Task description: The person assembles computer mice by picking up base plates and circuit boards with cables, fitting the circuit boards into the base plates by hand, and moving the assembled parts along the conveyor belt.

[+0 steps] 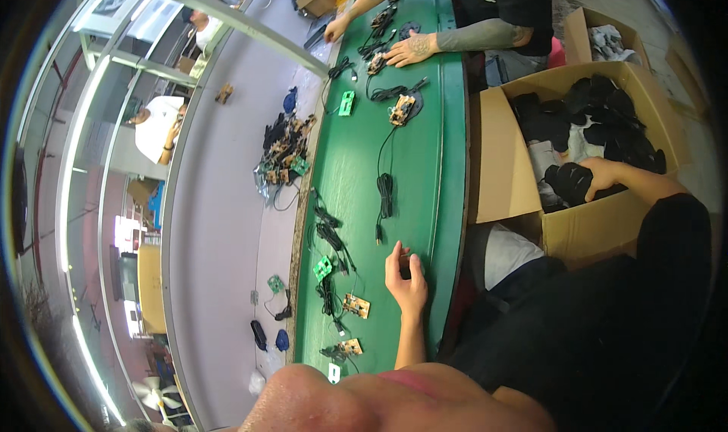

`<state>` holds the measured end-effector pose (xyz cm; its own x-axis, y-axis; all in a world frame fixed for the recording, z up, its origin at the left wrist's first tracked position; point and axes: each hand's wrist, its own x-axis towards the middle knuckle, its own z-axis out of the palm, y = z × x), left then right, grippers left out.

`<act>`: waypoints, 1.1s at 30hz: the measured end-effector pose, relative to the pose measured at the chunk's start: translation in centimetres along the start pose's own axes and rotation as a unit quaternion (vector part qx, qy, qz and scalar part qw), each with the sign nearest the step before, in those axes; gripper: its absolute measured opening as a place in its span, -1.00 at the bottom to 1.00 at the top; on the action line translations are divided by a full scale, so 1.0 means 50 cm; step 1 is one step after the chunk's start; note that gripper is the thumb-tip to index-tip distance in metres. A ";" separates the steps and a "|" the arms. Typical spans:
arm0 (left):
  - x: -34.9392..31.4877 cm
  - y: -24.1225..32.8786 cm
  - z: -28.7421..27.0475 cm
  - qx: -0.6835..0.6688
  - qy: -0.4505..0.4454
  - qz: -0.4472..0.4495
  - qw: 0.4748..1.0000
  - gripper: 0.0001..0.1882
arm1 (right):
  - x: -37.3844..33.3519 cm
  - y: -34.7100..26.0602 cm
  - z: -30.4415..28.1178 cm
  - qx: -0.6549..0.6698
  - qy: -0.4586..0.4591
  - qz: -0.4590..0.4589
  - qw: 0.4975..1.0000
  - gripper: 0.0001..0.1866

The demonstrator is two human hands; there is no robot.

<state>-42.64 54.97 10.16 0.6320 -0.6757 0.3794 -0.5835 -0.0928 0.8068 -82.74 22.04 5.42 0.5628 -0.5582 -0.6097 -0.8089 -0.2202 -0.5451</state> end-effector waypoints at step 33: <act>0.001 -0.010 -0.011 -0.053 -0.040 0.046 0.997 -0.62 | -0.151 0.003 -0.008 0.062 0.245 0.016 0.967 0.18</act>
<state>-42.04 55.38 10.02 0.5334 -0.7339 0.4206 -0.5781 0.0468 0.8146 -87.16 25.89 10.16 0.3655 -0.8818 -0.2980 -0.7806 -0.1160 -0.6142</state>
